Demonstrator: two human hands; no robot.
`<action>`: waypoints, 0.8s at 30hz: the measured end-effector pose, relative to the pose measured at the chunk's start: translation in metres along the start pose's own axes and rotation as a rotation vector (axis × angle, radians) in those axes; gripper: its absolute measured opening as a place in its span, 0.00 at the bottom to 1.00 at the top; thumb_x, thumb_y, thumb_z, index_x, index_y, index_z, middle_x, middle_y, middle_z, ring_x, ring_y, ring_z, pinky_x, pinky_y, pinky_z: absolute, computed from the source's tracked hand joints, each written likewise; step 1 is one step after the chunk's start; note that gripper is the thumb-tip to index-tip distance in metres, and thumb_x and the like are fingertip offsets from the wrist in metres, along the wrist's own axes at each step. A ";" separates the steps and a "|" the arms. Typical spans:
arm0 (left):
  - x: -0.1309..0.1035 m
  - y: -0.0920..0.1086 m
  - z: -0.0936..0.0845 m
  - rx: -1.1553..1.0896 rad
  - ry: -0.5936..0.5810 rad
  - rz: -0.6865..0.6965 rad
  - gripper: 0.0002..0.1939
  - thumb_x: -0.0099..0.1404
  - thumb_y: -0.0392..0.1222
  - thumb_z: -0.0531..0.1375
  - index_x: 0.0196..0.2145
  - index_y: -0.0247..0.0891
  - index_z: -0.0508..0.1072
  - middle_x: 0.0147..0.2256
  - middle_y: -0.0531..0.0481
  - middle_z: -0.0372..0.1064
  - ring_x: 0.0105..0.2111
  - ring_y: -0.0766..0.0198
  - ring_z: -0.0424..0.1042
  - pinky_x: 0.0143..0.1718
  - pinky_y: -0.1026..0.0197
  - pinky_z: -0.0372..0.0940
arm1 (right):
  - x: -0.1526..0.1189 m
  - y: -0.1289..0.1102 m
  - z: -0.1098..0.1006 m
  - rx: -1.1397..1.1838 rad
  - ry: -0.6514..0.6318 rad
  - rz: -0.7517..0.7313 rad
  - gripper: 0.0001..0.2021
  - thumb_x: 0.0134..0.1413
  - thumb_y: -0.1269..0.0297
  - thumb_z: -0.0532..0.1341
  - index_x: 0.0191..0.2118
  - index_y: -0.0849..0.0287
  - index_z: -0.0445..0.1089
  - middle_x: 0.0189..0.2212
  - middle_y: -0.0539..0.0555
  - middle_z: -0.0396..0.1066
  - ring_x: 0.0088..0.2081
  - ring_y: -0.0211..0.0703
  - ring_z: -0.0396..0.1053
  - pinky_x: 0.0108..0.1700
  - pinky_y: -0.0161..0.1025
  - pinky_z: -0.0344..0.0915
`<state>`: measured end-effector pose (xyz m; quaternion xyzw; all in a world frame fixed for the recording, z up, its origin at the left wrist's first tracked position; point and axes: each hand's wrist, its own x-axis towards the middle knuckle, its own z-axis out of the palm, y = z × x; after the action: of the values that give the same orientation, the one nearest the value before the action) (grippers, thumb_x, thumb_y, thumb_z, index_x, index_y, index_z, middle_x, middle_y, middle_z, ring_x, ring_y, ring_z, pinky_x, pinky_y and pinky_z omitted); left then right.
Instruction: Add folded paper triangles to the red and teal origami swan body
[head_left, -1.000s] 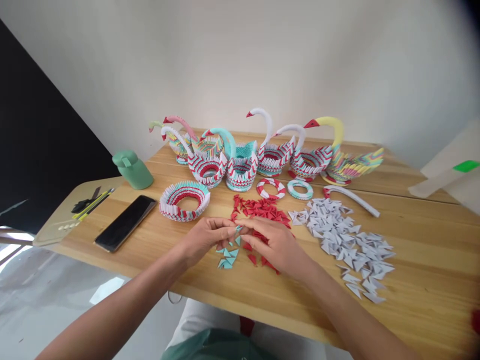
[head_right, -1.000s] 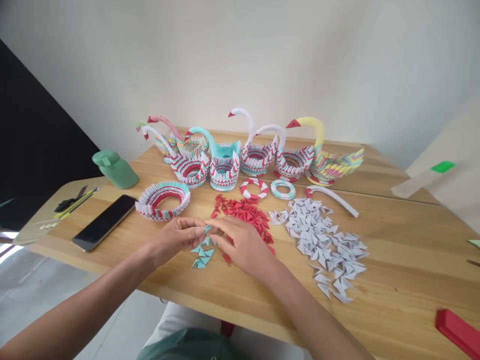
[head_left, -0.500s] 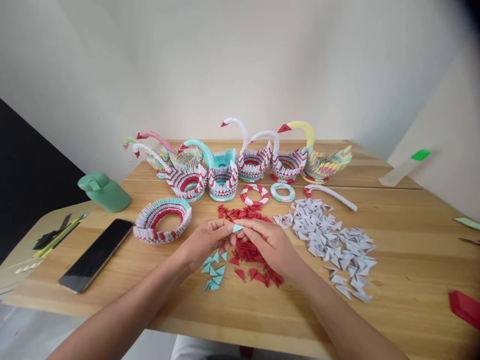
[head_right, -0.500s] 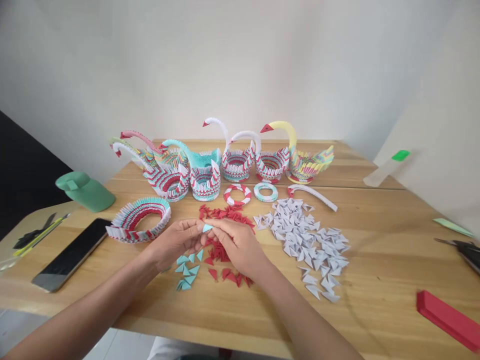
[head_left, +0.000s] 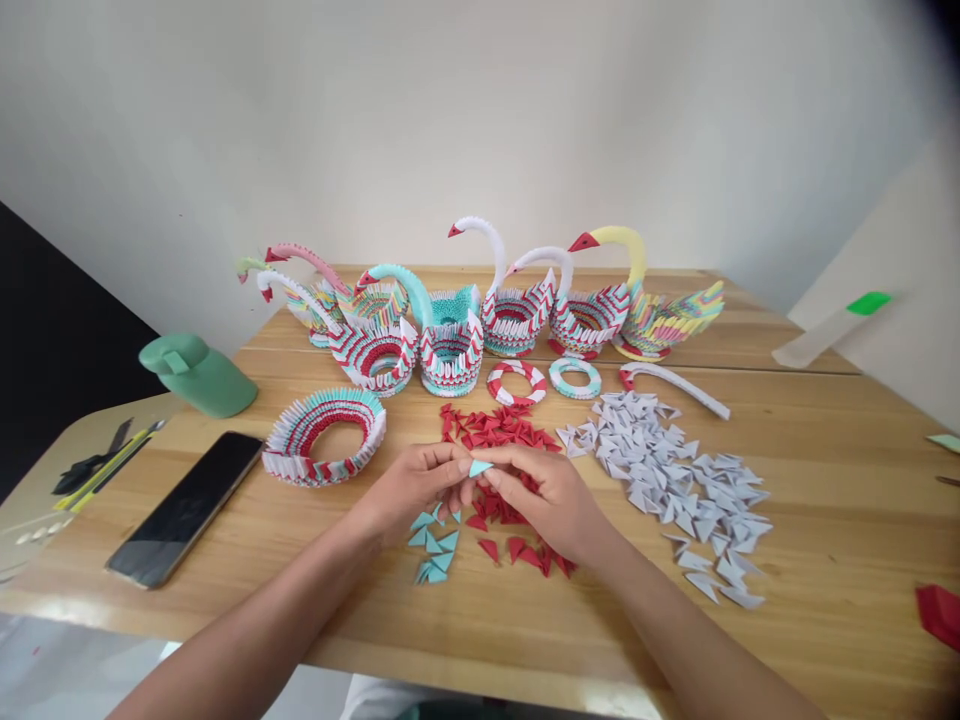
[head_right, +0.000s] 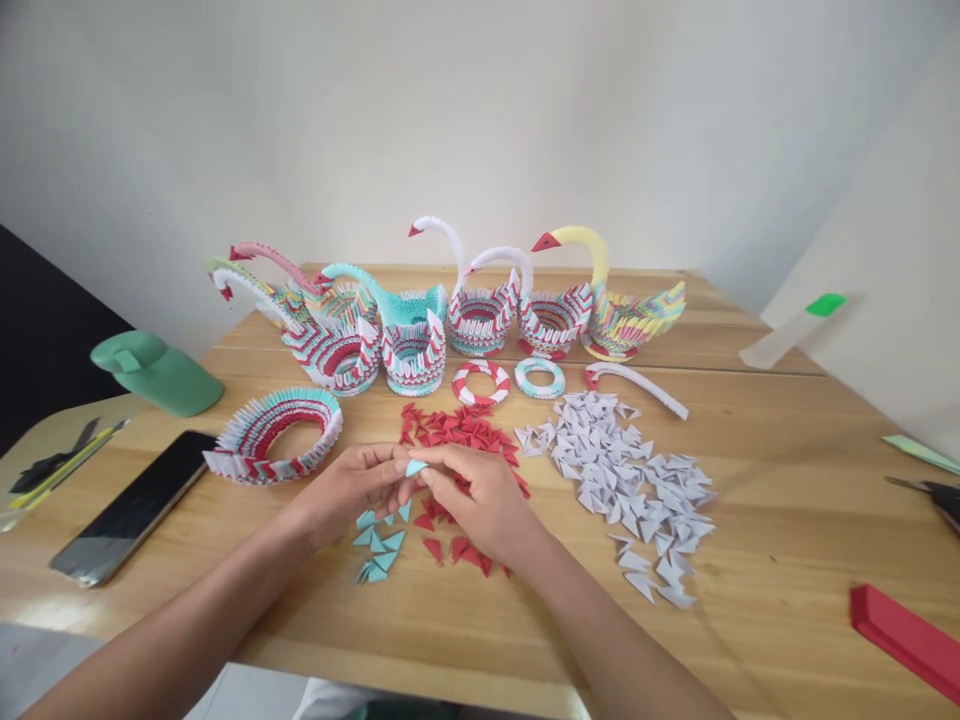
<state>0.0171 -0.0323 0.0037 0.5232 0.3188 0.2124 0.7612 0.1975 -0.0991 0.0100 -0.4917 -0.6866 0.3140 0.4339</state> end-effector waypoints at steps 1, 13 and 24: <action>0.000 0.001 0.000 0.042 0.012 0.016 0.20 0.56 0.56 0.65 0.27 0.33 0.70 0.22 0.52 0.67 0.19 0.73 0.62 0.20 0.69 0.56 | 0.000 0.001 0.001 -0.010 0.007 -0.011 0.14 0.60 0.71 0.57 0.49 0.54 0.74 0.39 0.51 0.79 0.40 0.41 0.76 0.43 0.37 0.70; -0.004 -0.005 0.011 0.604 0.096 0.303 0.12 0.62 0.44 0.59 0.37 0.33 0.75 0.23 0.54 0.64 0.23 0.69 0.57 0.24 0.66 0.52 | -0.003 0.013 0.009 -0.268 0.167 -0.229 0.13 0.59 0.74 0.56 0.44 0.55 0.74 0.36 0.54 0.78 0.36 0.42 0.75 0.41 0.39 0.70; -0.003 -0.011 0.009 0.593 0.145 0.326 0.13 0.65 0.43 0.55 0.40 0.33 0.74 0.24 0.53 0.65 0.23 0.68 0.58 0.25 0.66 0.53 | -0.004 0.014 0.015 -0.277 0.230 -0.176 0.08 0.57 0.73 0.56 0.40 0.56 0.70 0.32 0.53 0.77 0.33 0.42 0.75 0.39 0.37 0.71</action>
<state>0.0213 -0.0441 -0.0035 0.7492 0.3320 0.2660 0.5077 0.1899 -0.0982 -0.0096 -0.5173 -0.7094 0.1192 0.4636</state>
